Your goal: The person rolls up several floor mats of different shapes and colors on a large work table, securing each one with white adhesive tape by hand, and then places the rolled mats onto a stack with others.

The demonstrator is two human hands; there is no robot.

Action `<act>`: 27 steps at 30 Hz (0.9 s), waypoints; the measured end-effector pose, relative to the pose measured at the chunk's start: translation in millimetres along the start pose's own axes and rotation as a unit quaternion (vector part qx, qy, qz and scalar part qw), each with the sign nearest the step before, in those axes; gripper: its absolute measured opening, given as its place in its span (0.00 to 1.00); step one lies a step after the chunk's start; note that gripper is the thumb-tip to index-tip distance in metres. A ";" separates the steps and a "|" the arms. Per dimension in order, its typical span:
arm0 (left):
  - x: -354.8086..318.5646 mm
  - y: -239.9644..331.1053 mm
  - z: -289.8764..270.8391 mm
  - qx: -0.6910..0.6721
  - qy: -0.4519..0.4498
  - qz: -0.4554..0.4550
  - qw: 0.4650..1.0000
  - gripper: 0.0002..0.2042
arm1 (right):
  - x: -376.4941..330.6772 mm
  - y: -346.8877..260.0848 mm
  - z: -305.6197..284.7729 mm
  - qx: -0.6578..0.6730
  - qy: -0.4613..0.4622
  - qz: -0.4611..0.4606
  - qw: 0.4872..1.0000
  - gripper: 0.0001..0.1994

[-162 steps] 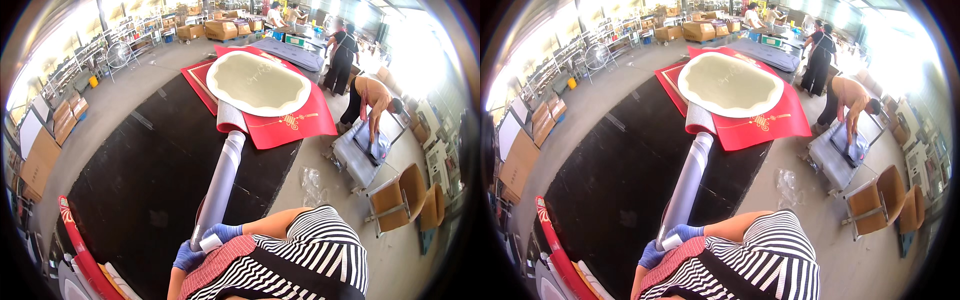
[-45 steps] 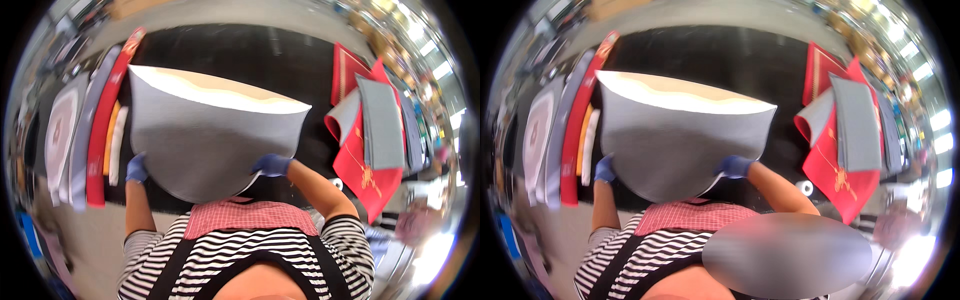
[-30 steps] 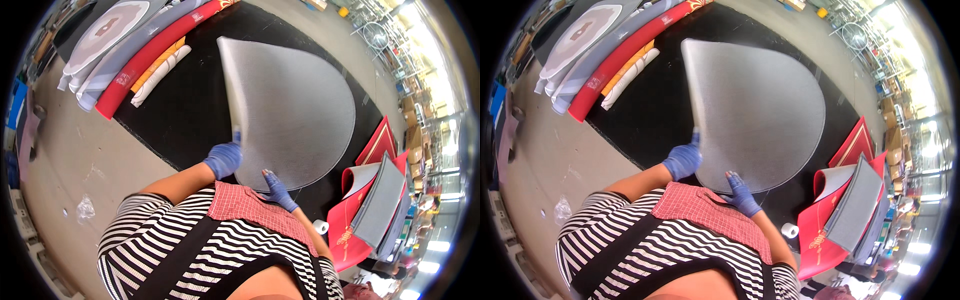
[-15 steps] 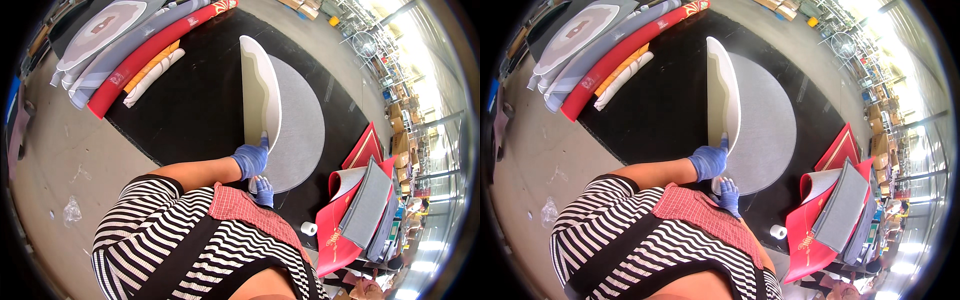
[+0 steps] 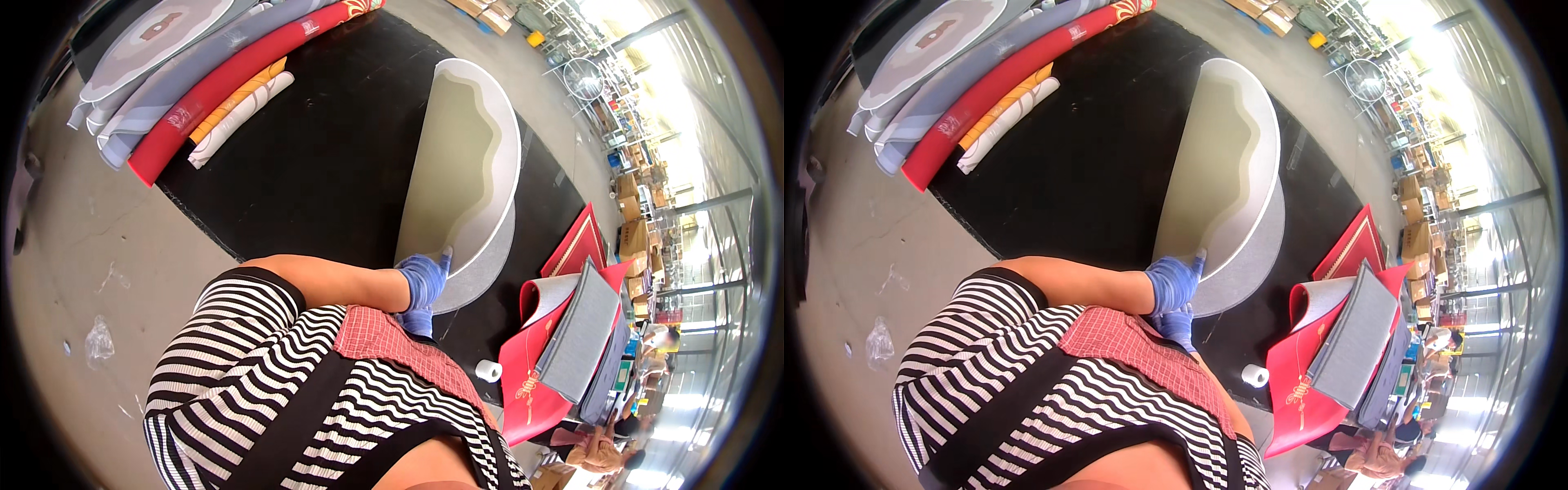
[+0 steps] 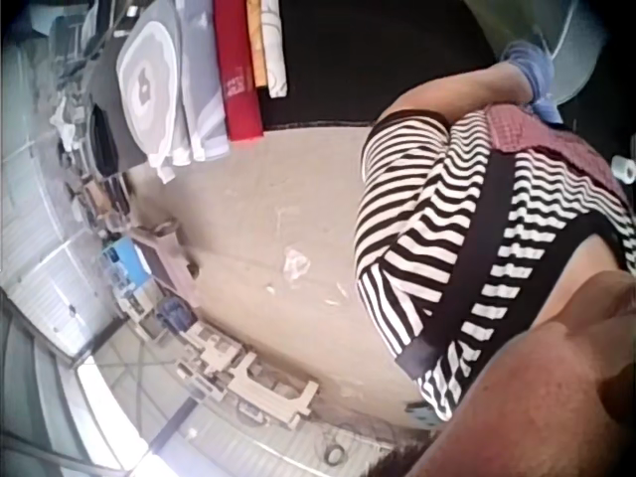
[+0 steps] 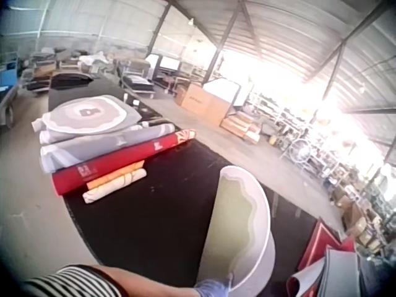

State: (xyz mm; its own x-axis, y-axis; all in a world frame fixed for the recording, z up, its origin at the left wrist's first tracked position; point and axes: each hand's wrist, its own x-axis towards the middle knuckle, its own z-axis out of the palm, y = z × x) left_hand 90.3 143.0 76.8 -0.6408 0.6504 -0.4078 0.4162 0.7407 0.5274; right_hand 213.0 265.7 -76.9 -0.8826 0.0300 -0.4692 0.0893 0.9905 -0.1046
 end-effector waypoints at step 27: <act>80.5 -145.4 -85.9 -0.136 0.359 0.138 0.913 0.15 | -4.4 52.2 -59.9 0.575 0.173 0.060 0.797 0.19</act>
State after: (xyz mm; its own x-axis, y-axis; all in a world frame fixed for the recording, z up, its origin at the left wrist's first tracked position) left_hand -77.2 73.2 31.3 -0.8341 0.4552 0.3115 0.5130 0.4326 0.7414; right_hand 193.9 325.4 -27.8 -0.8927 0.3473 -0.2870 0.3709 0.2048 -0.9058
